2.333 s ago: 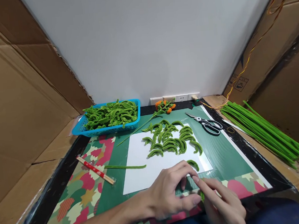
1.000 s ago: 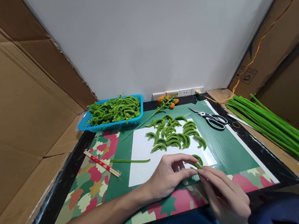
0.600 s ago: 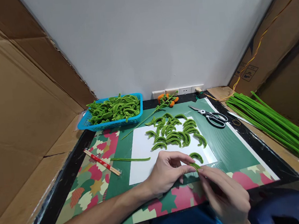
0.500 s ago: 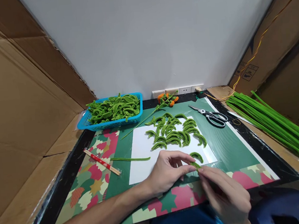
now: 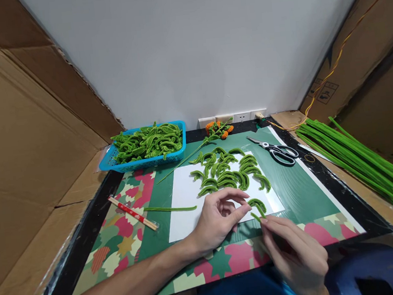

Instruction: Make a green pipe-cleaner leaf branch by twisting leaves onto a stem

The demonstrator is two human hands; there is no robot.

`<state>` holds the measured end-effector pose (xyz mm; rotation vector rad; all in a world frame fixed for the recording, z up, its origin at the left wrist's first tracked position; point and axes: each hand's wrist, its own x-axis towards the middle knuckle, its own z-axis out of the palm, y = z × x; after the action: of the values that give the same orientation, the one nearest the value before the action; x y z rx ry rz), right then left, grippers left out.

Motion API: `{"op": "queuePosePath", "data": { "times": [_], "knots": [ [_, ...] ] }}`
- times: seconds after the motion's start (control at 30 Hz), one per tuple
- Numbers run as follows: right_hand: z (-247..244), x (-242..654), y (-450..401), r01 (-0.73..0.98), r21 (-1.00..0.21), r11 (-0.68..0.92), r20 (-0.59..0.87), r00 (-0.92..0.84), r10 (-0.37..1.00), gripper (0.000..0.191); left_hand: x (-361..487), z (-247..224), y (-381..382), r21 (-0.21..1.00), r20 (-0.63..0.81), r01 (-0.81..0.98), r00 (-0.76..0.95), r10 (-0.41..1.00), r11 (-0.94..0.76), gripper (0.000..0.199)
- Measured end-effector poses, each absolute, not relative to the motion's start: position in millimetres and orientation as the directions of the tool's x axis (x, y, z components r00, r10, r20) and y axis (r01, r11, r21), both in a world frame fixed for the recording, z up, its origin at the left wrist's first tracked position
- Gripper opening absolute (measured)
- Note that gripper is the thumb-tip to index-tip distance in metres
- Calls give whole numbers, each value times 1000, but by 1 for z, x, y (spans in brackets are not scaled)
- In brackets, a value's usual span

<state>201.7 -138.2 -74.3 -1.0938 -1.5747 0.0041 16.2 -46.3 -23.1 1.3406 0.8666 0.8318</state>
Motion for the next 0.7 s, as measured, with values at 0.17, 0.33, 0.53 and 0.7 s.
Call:
{"op": "queuePosePath", "data": {
  "times": [0.17,0.33,0.53,0.7],
  "knots": [
    [-68,199,-137,628,-521,578,786,89,612,28,16,-19,-45,994,-74,-40,464,883,105,36],
    [-60,197,-134,594,-512,620,789,41,613,27,16,-19,-47,997,-80,57,531,844,59,33],
    [-57,196,-131,601,-492,630,799,23,602,22,17,-20,-44,994,-95,-5,473,876,110,36],
    [-54,196,-131,625,-488,610,808,58,587,22,14,-23,-43,990,-85,-55,485,870,128,49]
  ]
}}
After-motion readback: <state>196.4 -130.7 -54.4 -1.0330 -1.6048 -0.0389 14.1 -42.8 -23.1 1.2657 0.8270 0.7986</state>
